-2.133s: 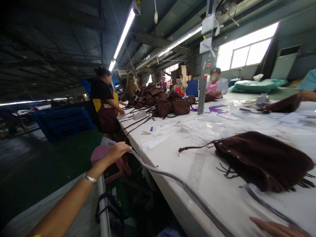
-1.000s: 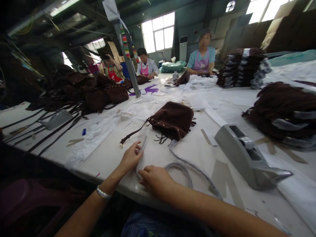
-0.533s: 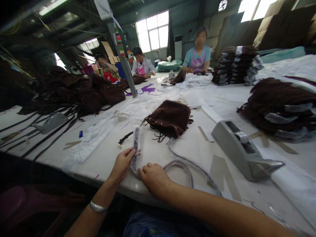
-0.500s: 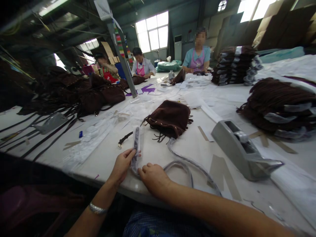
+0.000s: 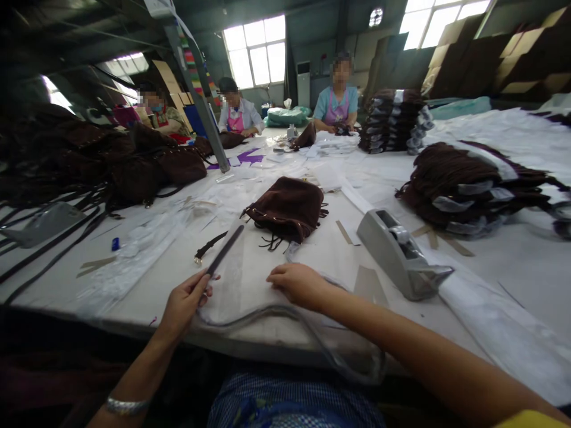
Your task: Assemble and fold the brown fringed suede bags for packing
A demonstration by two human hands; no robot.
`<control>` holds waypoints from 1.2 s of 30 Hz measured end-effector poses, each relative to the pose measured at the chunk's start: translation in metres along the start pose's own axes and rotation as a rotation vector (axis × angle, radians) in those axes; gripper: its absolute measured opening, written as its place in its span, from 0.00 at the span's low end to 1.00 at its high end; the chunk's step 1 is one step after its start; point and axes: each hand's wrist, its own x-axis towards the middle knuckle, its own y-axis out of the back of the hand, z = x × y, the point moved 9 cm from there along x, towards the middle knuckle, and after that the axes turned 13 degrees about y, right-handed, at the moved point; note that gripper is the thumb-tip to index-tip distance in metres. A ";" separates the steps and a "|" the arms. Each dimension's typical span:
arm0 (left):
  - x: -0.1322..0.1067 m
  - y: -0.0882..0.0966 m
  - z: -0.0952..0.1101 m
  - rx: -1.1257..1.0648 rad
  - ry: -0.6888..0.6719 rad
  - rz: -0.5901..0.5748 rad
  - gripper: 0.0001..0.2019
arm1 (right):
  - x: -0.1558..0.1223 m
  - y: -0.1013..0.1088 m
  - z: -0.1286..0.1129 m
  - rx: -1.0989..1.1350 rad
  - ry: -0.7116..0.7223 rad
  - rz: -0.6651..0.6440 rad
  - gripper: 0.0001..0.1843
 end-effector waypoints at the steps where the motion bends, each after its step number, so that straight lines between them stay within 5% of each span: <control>1: 0.003 0.012 0.000 0.046 -0.019 0.017 0.25 | -0.012 0.007 0.017 0.010 -0.042 -0.007 0.16; 4: 0.010 0.045 0.005 0.228 -0.080 0.074 0.25 | -0.039 0.026 0.056 -0.042 -0.201 0.014 0.18; 6: 0.013 0.052 0.010 0.336 -0.104 0.057 0.25 | -0.040 0.036 0.060 -0.087 -0.242 0.066 0.18; 12: 0.011 0.008 0.030 0.548 -0.204 -0.156 0.25 | 0.024 0.049 0.017 -0.143 -0.029 0.315 0.16; 16: 0.005 -0.017 0.044 0.595 -0.271 -0.238 0.23 | 0.053 0.038 0.025 -0.218 -0.070 0.170 0.11; 25: 0.000 -0.064 0.052 0.618 -0.328 -0.435 0.18 | 0.060 0.009 0.031 -0.140 -0.086 -0.121 0.06; 33: 0.016 -0.061 0.044 0.688 -0.322 -0.401 0.16 | 0.036 0.002 0.070 0.137 -0.071 -0.178 0.08; 36: 0.012 -0.068 0.053 0.791 -0.423 -0.294 0.14 | 0.033 -0.001 0.072 0.173 -0.075 -0.152 0.09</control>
